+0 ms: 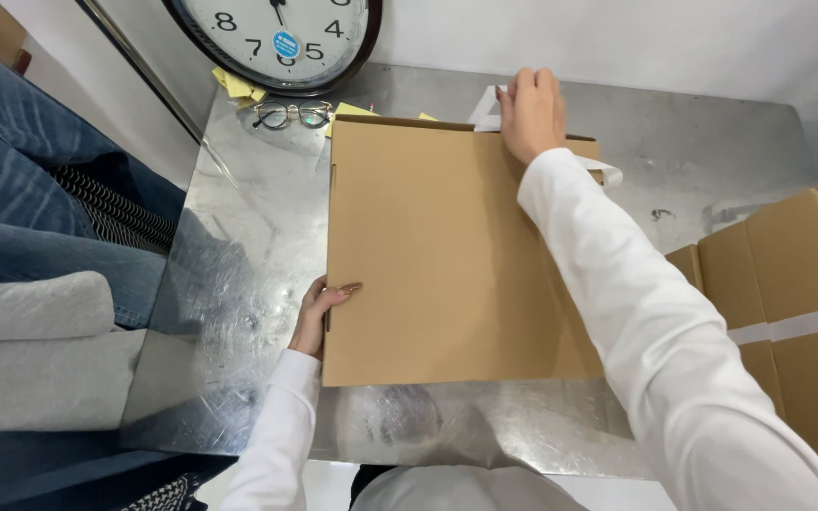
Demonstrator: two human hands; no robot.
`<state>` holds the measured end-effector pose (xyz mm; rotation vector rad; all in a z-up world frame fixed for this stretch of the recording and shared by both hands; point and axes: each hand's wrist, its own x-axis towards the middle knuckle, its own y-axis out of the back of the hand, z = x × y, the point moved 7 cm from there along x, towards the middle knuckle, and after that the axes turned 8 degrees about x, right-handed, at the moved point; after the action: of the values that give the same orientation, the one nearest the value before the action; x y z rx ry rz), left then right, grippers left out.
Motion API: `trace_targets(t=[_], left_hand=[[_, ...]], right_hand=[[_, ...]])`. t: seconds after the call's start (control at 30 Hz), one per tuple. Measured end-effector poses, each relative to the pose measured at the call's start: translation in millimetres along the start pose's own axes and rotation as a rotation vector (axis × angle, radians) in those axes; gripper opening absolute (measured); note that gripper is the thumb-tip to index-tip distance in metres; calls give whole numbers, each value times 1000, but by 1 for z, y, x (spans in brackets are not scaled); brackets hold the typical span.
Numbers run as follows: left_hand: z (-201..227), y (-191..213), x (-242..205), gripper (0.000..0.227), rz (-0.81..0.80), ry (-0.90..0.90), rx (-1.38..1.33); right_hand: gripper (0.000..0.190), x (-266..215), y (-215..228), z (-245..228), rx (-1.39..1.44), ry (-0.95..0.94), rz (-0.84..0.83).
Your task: The person picks up a cardboard box from a stack, places it on a table, removes a sticky note, and unties the white ribbon wrapped around the box.
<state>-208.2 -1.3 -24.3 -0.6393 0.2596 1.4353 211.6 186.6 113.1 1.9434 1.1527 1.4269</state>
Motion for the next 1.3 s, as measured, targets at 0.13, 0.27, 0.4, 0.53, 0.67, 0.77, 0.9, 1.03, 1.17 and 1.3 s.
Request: trace_targets(t=[0.13,0.27,0.4,0.53,0.67,0.77,0.9,1.03,1.17,1.3], left_hand=[[7,3,11,61,-20,-6,20],[3,6,18,55,-42,-24,-4],[-14,21,33,78,-70,-136,116],[-1,22,15,79,-49,-148,140],[9,20,1,83,-36,-154,139],[-2,39,13,81,-28,-162,143],[-16,69,21,69,3,-175,135],[-13,119,21,52,45,-295,283],[-7,191,14,52,168,-266,212],[-8,260,16,59,231,-190,175]], right_hand=[[25,-18,7,23,-70,-81,-125],[33,-35,-11,53,-333,26,-152],[35,-55,32,-3,-262,103,-363],[46,-54,40,-10,-120,83,-411],[25,-53,16,19,-251,193,-313],[19,-47,14,37,-302,217,-162],[13,-45,50,65,150,-38,-13],[18,-60,78,119,464,-346,21],[15,-104,87,136,386,-342,-185],[43,-175,93,91,-84,-549,-715]])
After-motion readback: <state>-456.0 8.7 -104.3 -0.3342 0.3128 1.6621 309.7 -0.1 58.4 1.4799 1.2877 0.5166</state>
